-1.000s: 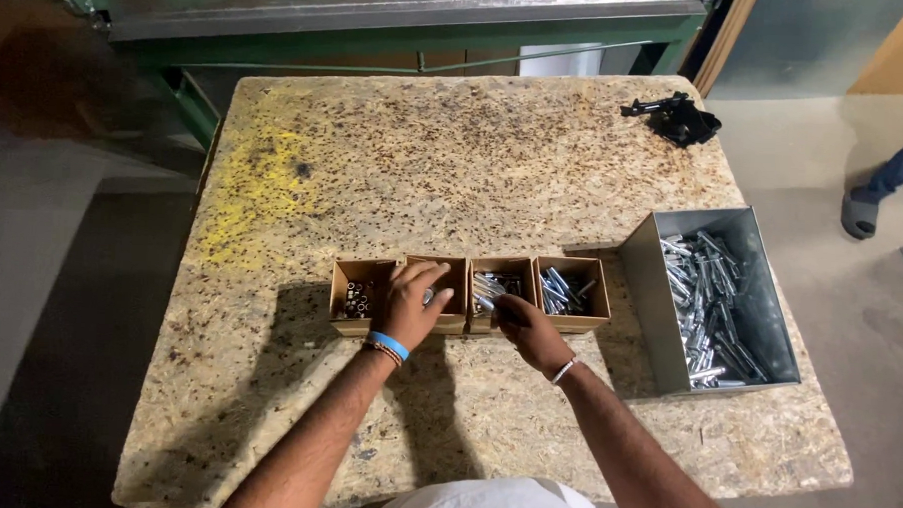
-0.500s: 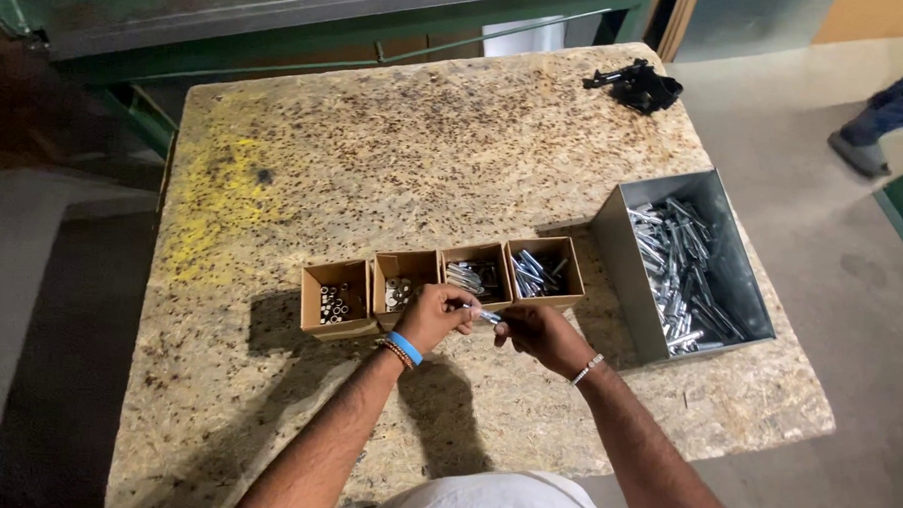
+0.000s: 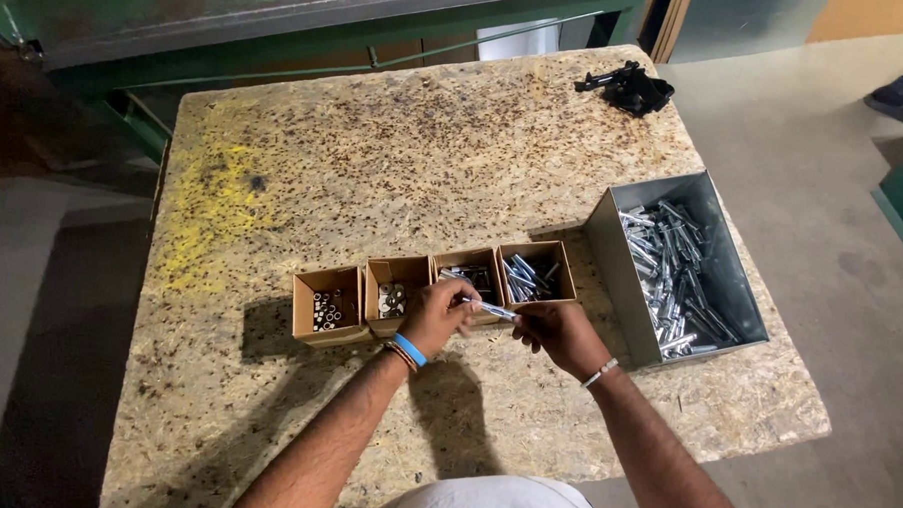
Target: The person picks metal fasteners from a large metal bin and places them into four small cardboard boxes arranged in a row on a workbench. The person handles the fasteners one at a time, moving them from the bin to the boxes.
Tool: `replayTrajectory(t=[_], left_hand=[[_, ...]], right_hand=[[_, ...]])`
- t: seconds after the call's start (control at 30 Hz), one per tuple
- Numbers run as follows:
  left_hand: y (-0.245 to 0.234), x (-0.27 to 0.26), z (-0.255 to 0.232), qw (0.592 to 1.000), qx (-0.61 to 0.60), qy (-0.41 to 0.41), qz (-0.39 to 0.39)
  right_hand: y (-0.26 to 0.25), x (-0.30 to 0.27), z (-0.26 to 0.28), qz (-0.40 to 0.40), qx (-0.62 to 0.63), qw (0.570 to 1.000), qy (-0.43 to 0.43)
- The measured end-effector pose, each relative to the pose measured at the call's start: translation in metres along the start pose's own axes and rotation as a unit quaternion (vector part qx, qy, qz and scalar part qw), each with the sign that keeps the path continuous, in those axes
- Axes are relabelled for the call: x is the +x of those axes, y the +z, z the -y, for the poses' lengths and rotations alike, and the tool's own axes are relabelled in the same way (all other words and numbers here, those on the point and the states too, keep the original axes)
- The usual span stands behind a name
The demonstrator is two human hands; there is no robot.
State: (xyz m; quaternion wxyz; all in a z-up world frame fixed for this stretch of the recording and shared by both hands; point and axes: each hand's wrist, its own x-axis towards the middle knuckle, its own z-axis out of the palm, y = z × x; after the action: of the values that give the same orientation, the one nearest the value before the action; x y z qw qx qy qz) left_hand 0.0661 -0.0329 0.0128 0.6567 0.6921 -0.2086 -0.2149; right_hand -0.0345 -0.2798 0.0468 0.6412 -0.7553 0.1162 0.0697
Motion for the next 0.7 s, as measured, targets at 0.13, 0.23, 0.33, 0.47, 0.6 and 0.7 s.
replayTrajectory(t=[0.13,0.23,0.33,0.47,0.6,0.7], left_hand=[[-0.001,0.011,0.049,0.952,0.290,0.092,0.024],[0.009,0.004,0.023,0.896,0.426,0.121,0.017],[-0.017,0.038,0.115,0.912,0.400,0.083,-0.019],[-0.052,0.029,0.106,0.931,0.356,0.070,-0.040],[-0.046,0.039,0.092,0.918,0.377,0.108,-0.057],[-0.029,0.035,0.075,0.893,0.425,0.124,-0.082]], right_hand=[[-0.002,0.013,-0.009,-0.040,-0.134,0.989,-0.045],[-0.001,0.007,0.009,-0.049,-0.139,0.988,-0.050],[-0.024,0.012,-0.013,-0.080,-0.135,0.987,-0.041],[-0.054,0.011,-0.012,-0.098,-0.146,0.984,-0.035],[-0.077,0.034,-0.038,-0.153,-0.253,0.954,-0.057],[-0.072,0.043,-0.052,-0.192,-0.328,0.921,-0.088]])
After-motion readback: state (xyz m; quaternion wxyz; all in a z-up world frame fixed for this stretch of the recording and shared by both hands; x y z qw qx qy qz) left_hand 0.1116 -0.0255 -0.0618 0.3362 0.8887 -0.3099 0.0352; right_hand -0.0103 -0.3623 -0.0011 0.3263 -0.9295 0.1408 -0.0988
